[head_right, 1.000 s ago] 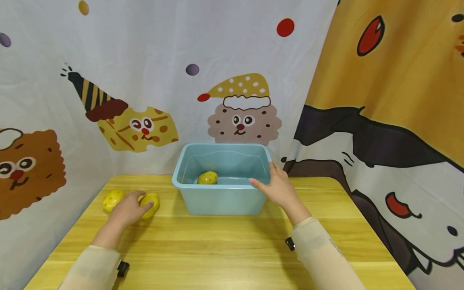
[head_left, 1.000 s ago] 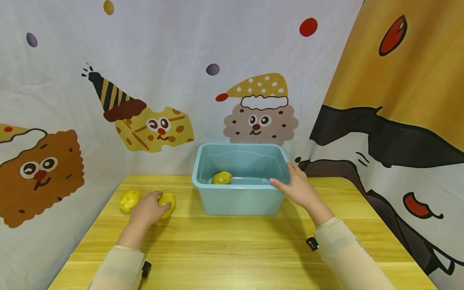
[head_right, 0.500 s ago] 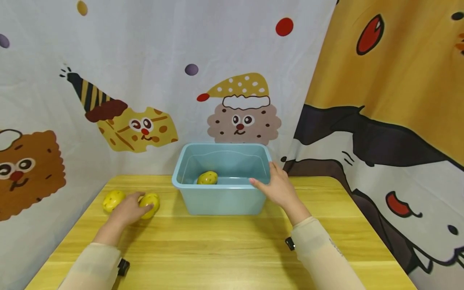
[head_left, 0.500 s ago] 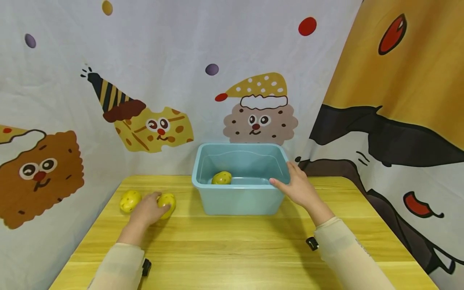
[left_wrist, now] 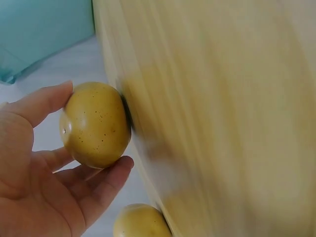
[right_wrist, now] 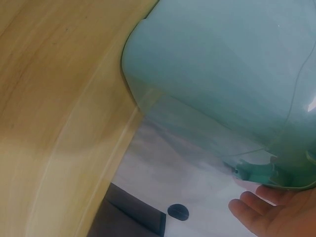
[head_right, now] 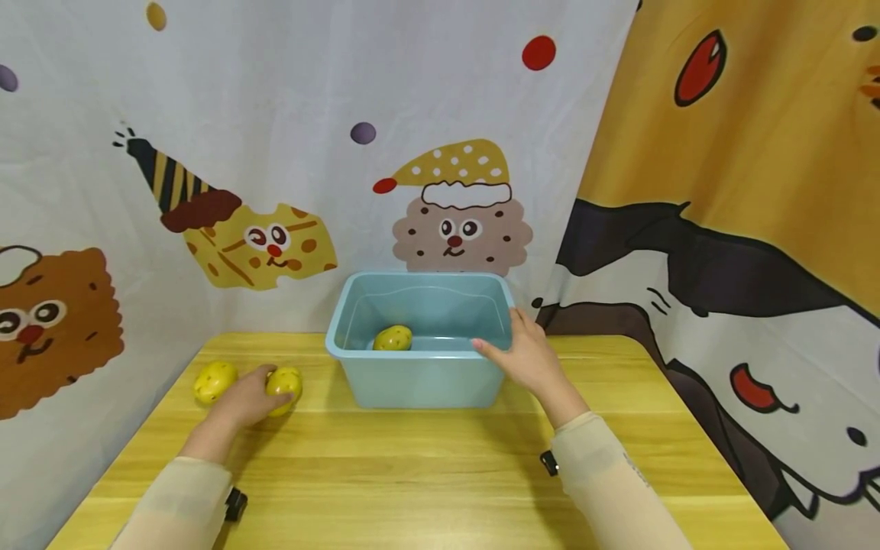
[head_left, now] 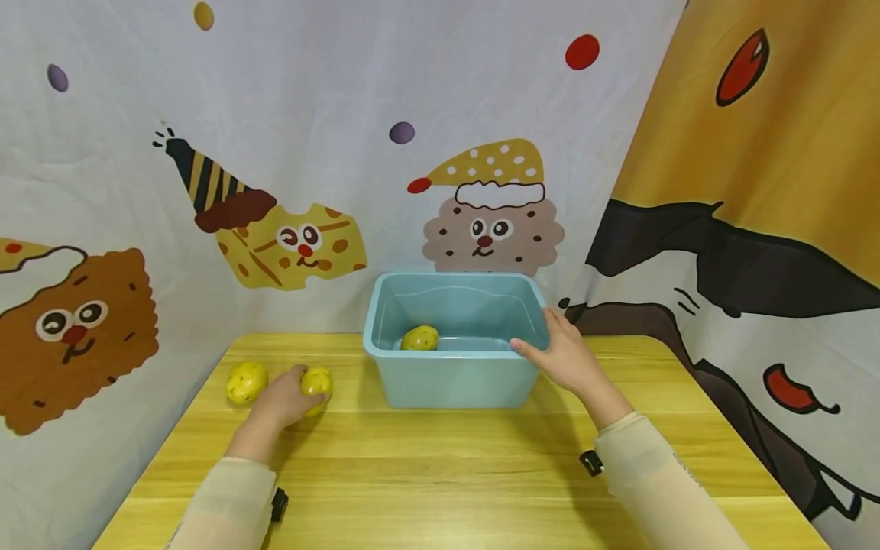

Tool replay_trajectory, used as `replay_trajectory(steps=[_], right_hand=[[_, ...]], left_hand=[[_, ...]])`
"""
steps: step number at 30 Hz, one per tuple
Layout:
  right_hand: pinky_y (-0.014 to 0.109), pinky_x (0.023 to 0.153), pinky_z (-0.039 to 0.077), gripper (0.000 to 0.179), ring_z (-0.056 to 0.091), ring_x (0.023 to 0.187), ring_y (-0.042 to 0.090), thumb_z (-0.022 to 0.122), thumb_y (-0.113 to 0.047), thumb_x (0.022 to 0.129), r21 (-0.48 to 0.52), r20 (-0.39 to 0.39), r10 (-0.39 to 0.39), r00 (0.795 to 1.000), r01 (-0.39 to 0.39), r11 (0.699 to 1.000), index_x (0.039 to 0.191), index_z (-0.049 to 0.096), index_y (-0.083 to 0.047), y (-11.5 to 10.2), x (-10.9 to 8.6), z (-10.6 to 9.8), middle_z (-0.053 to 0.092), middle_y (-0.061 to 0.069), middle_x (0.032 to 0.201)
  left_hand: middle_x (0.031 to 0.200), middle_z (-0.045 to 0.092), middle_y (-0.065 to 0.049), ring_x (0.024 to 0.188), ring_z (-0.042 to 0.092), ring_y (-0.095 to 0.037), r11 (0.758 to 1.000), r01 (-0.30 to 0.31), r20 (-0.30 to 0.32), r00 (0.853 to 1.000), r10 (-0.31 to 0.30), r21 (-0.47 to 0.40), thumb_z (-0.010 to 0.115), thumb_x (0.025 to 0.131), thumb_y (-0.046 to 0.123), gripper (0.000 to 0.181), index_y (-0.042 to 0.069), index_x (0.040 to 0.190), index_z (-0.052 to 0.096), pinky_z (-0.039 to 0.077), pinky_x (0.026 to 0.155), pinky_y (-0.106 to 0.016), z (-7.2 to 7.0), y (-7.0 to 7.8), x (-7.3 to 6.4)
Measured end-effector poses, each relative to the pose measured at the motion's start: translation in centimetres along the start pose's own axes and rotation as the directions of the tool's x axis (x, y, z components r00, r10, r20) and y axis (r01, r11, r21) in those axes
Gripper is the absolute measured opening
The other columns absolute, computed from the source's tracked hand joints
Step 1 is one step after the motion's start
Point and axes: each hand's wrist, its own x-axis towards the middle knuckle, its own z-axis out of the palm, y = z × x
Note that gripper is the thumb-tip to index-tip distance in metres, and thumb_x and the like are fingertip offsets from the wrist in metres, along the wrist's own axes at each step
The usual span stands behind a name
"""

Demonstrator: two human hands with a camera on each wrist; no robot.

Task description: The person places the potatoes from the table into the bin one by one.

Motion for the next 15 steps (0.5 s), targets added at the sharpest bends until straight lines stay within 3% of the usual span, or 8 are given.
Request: replay_trajectory(steps=[15], right_hand=[[0.075, 0.107, 0.023, 0.113, 0.015, 0.146, 0.053, 0.05, -0.077, 0.088, 0.004, -0.005, 0.005, 1.0, -0.005, 1.0, 0.159, 0.012, 0.002, -0.01, -0.06, 0.03, 0.012, 0.026, 0.164]], left_hand=[[0.136, 0.049, -0.038, 0.121, 0.049, -0.057, 1.0, 0.016, -0.023, 1.0, -0.016, 0.012, 0.074, 0.09, 0.031, 0.08, -0.012, 0.145, 0.036, 0.042, 0.097, -0.065, 0.14, 0.33, 0.15]])
